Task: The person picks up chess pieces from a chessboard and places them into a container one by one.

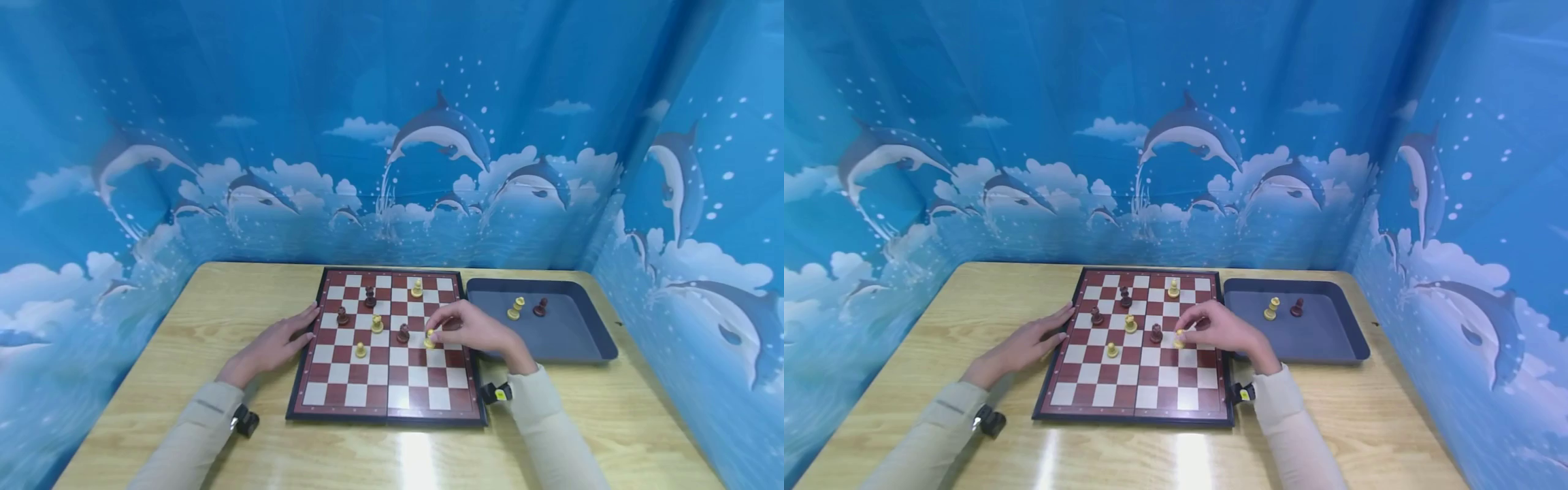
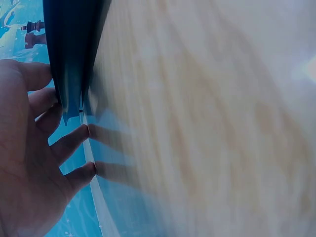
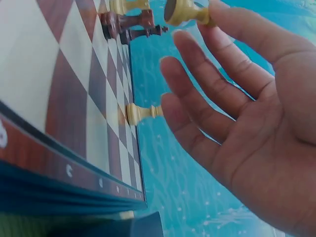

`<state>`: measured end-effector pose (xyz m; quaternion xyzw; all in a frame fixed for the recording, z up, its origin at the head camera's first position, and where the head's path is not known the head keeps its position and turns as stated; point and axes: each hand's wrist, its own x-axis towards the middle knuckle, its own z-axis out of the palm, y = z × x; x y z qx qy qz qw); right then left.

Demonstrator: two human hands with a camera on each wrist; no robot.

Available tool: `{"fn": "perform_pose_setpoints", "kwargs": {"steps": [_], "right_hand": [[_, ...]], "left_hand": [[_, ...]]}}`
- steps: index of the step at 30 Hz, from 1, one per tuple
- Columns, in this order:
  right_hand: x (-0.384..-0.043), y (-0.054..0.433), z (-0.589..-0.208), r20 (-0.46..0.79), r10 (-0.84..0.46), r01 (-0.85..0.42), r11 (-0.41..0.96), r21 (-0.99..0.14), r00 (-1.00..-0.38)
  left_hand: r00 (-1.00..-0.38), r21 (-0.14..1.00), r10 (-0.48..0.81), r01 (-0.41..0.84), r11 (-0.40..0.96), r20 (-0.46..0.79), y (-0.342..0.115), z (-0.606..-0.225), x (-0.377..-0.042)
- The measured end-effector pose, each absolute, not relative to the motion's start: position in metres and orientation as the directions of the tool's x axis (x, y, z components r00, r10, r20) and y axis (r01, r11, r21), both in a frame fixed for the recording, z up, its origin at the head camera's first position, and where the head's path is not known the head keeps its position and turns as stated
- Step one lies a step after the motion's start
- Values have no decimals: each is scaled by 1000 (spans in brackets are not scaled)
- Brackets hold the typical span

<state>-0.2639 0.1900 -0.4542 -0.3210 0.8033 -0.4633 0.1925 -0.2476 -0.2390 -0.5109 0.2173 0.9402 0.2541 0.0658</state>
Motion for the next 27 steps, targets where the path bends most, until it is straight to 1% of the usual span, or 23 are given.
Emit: {"fn": "perform_pose_setpoints", "kwargs": {"steps": [4,8,16,20,27], "right_hand": [[-264,197,-451,30,-638,-354,387,-852,-770],[-266,204,-450,57,-606,-362,395,-844,-793],[-267,218,-448,93,-521,-332,386,-861,-848],[-266,227,-444,108,-489,-320,374,-871,-866],[-268,247,-440,139,-459,-322,349,-880,-878]], "left_hand": [[-900,505,435,367,781,-18,-239,-511,-247],[-897,501,441,377,779,-11,-239,-511,-247],[-894,509,447,387,769,4,-238,-511,-246],[-895,510,445,384,770,1,-238,-511,-246],[-896,510,444,384,769,5,-237,-509,-245]]}}
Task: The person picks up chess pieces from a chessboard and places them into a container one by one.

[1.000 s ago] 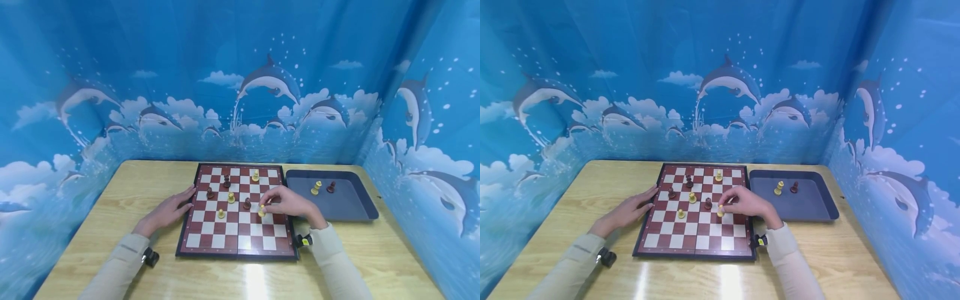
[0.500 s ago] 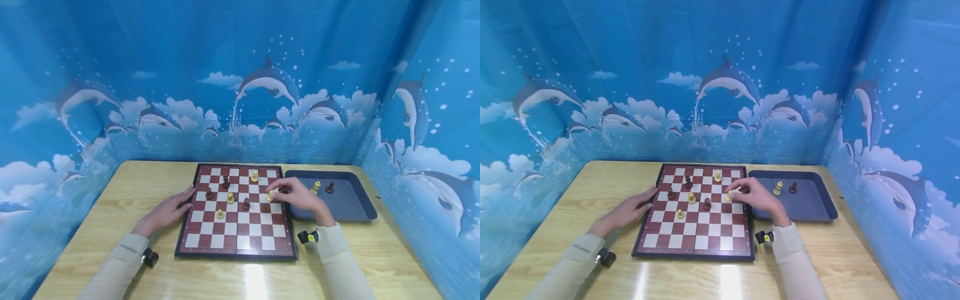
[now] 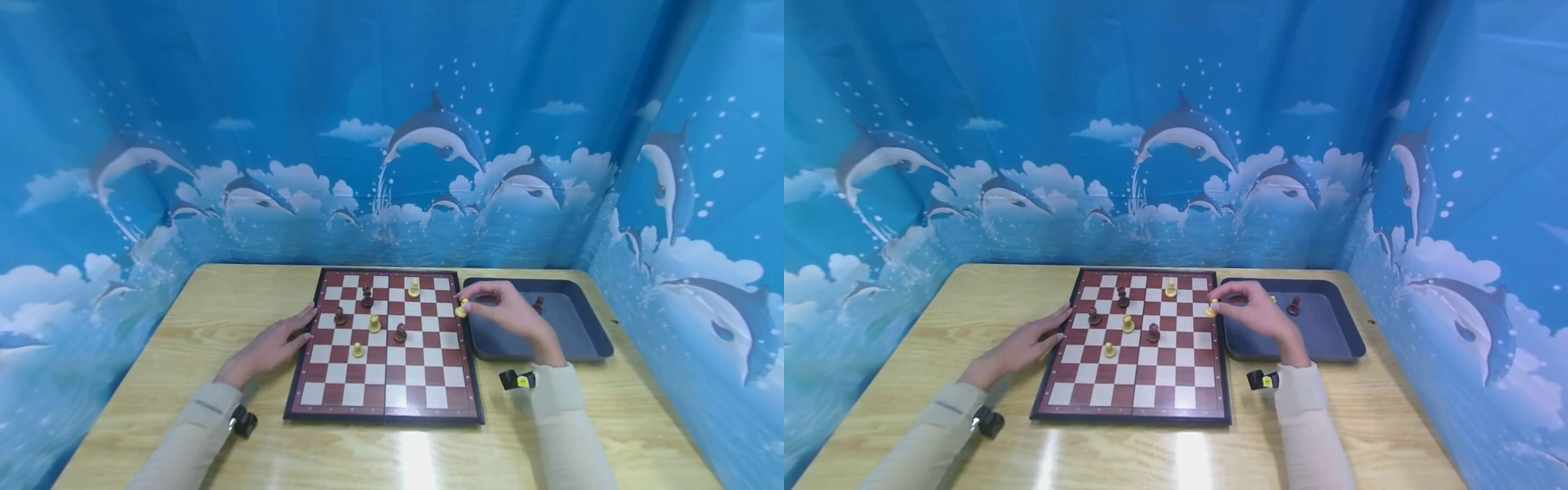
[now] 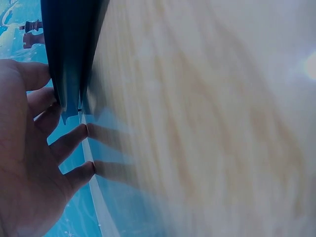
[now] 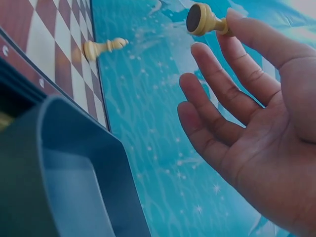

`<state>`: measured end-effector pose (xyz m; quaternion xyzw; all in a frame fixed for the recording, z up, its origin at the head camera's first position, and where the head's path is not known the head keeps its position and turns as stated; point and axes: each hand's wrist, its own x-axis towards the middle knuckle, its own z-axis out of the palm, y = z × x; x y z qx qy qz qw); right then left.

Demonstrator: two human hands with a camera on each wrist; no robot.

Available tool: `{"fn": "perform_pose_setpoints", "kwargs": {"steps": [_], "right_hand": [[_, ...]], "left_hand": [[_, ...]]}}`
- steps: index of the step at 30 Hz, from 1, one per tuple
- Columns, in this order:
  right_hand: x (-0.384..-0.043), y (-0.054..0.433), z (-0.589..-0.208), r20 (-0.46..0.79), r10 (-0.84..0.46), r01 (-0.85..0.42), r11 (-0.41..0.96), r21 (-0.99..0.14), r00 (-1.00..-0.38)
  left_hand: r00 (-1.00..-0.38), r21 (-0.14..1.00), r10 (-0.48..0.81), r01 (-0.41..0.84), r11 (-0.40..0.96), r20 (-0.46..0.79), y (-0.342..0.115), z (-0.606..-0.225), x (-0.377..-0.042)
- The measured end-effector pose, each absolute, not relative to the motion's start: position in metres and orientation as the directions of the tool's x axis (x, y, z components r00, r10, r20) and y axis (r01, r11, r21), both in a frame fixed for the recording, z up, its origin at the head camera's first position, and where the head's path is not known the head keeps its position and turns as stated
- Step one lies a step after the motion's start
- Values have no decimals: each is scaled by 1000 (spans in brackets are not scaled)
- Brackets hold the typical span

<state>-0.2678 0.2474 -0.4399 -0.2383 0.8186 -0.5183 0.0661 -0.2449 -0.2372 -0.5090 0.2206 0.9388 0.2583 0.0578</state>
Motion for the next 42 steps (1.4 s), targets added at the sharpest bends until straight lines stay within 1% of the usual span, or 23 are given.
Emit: {"fn": "perform_pose_setpoints", "kwargs": {"steps": [5,8,15,23,33,42], "right_hand": [[-268,259,-439,172,-425,-333,343,-878,-889],[-267,264,-438,176,-395,-330,365,-870,-902],[-266,274,-433,150,-343,-292,410,-864,-927],[-262,290,-431,157,-295,-272,407,-872,-943],[-258,315,-433,150,-167,-216,510,-833,-974],[-258,328,-439,131,-118,-174,519,-837,-984]], "left_hand": [[-896,511,444,386,768,8,-236,-509,-245],[-897,509,441,382,771,5,-236,-509,-245],[-895,510,446,386,768,7,-237,-509,-246],[-894,504,448,395,769,16,-237,-512,-246],[-895,512,446,392,764,20,-238,-511,-246],[-895,513,445,387,767,10,-238,-513,-246]]}}
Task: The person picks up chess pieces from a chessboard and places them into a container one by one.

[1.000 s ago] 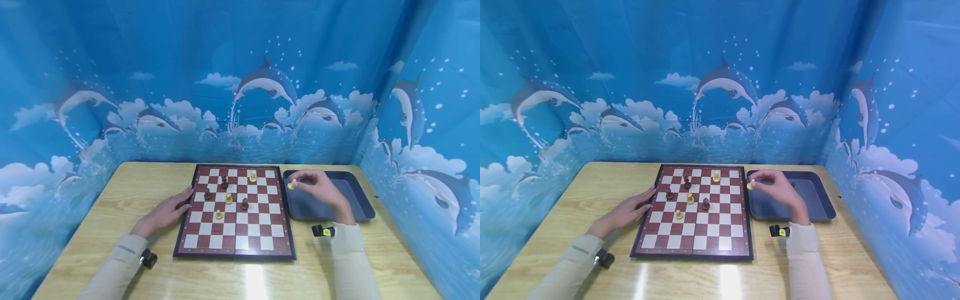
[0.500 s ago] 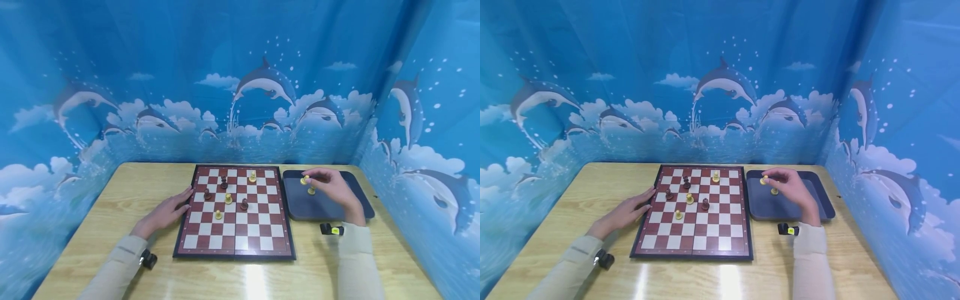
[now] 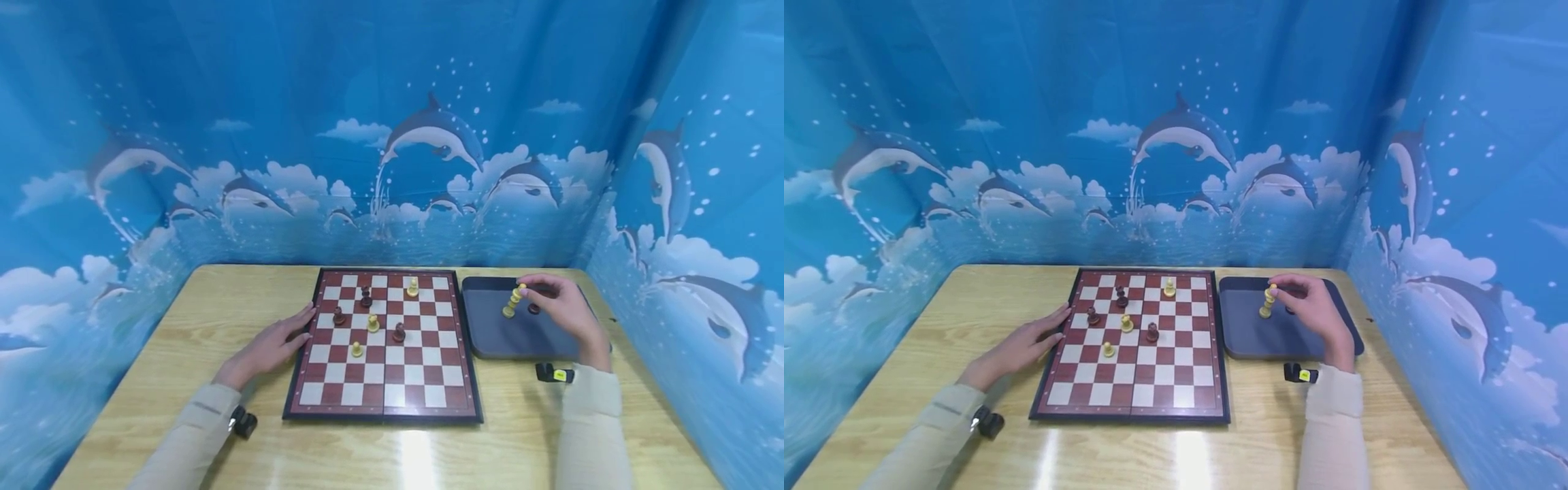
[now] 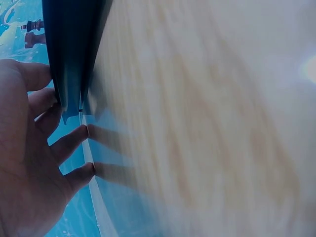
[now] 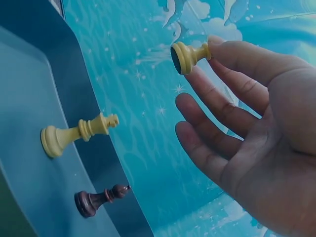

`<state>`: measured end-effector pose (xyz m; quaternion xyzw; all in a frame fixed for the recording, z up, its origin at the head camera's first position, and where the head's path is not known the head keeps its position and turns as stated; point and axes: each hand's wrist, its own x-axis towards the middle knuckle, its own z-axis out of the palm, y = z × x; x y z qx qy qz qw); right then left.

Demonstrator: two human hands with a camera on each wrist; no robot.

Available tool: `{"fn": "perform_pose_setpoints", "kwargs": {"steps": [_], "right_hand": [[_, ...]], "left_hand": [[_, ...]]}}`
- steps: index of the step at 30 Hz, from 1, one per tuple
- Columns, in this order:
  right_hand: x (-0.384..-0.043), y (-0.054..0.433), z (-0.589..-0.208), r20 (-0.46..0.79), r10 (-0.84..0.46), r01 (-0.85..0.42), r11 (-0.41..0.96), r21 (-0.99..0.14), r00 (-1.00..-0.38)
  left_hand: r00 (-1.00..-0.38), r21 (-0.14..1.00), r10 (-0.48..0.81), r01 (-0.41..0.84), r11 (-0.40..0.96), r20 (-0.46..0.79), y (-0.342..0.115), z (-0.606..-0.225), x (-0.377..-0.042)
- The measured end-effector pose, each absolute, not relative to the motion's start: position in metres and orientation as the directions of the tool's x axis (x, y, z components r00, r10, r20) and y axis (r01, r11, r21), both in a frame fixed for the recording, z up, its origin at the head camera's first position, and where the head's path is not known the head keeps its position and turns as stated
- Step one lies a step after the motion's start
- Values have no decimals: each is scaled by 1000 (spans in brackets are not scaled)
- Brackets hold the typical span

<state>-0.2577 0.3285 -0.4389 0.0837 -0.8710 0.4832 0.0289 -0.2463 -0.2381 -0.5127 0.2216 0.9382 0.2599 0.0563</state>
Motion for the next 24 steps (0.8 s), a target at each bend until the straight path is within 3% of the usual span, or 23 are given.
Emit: {"fn": "perform_pose_setpoints", "kwargs": {"steps": [11,24], "right_hand": [[-261,339,-447,139,-100,-172,537,-826,-985],[-257,357,-452,139,-45,-134,661,-738,-989]], "left_hand": [[-896,512,443,384,769,6,-238,-513,-247],[-897,513,441,378,770,-1,-238,-516,-250]]}}
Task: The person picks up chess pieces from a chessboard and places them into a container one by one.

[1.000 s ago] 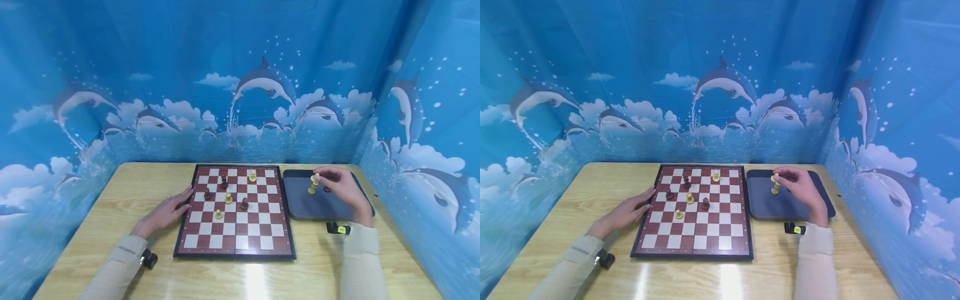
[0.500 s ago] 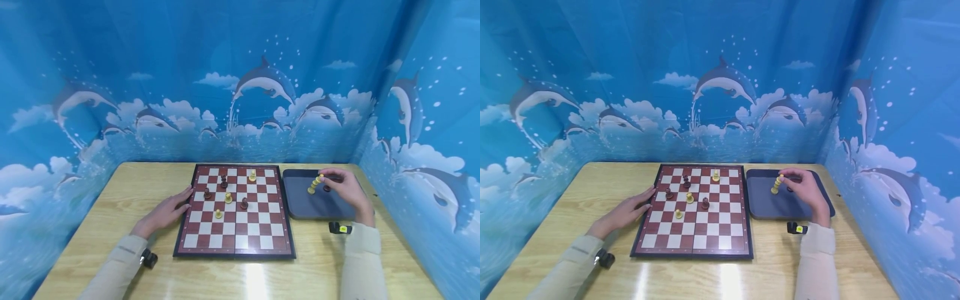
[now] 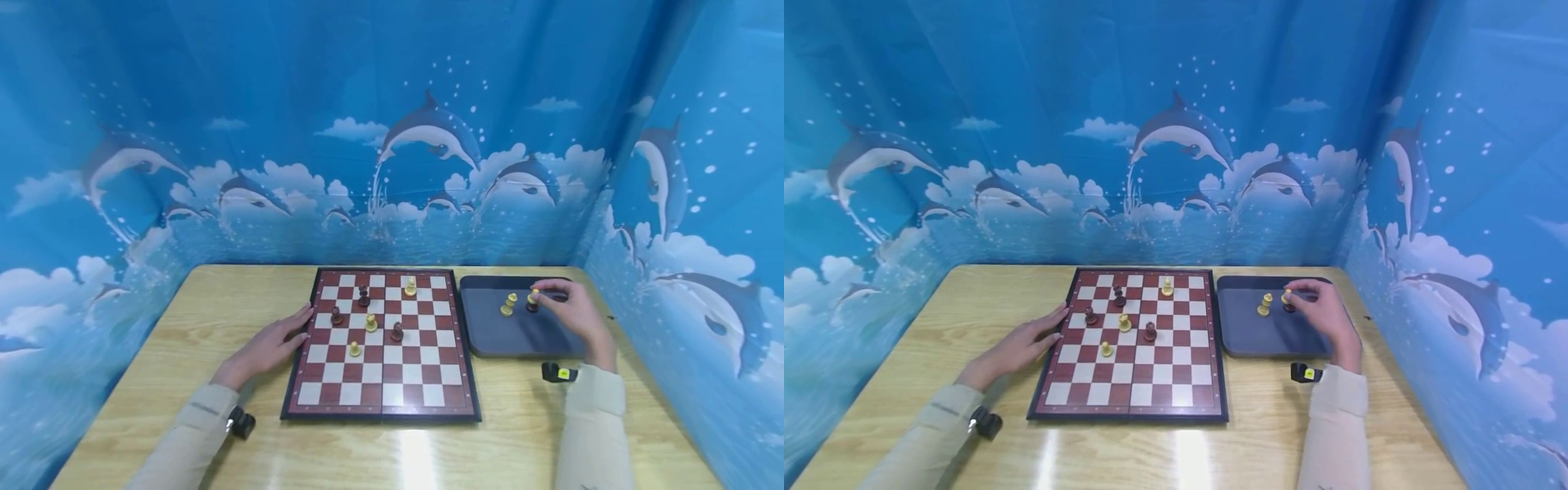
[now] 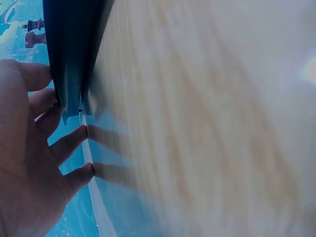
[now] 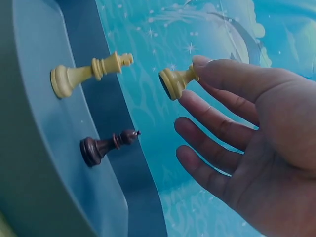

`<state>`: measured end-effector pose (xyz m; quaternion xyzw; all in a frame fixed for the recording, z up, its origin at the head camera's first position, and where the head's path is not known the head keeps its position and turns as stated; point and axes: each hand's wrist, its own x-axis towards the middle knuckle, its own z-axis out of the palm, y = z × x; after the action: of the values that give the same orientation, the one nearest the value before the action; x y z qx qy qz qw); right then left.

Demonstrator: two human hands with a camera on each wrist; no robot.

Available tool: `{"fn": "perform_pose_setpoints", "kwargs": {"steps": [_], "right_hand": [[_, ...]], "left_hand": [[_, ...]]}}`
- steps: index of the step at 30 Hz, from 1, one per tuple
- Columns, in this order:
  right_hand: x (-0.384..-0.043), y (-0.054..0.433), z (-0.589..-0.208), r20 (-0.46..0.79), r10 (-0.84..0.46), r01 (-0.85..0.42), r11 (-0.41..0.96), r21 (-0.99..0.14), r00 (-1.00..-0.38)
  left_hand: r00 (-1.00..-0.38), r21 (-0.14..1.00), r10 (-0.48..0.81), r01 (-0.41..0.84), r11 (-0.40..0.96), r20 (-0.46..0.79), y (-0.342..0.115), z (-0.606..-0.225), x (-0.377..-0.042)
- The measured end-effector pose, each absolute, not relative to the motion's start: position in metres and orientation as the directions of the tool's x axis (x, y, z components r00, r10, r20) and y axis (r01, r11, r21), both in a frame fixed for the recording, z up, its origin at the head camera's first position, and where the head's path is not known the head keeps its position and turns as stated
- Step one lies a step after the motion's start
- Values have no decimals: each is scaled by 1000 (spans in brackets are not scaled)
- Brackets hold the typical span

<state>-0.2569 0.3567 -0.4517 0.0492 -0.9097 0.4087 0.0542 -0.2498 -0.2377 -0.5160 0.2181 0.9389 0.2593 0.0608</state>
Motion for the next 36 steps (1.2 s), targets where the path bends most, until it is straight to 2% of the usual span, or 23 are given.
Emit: {"fn": "perform_pose_setpoints", "kwargs": {"steps": [22,36], "right_hand": [[-260,373,-474,70,-23,-62,769,-636,-997],[-264,377,-480,37,-40,-54,774,-631,-999]], "left_hand": [[-894,512,447,394,764,21,-240,-515,-247],[-896,513,443,387,766,15,-239,-515,-247]]}}
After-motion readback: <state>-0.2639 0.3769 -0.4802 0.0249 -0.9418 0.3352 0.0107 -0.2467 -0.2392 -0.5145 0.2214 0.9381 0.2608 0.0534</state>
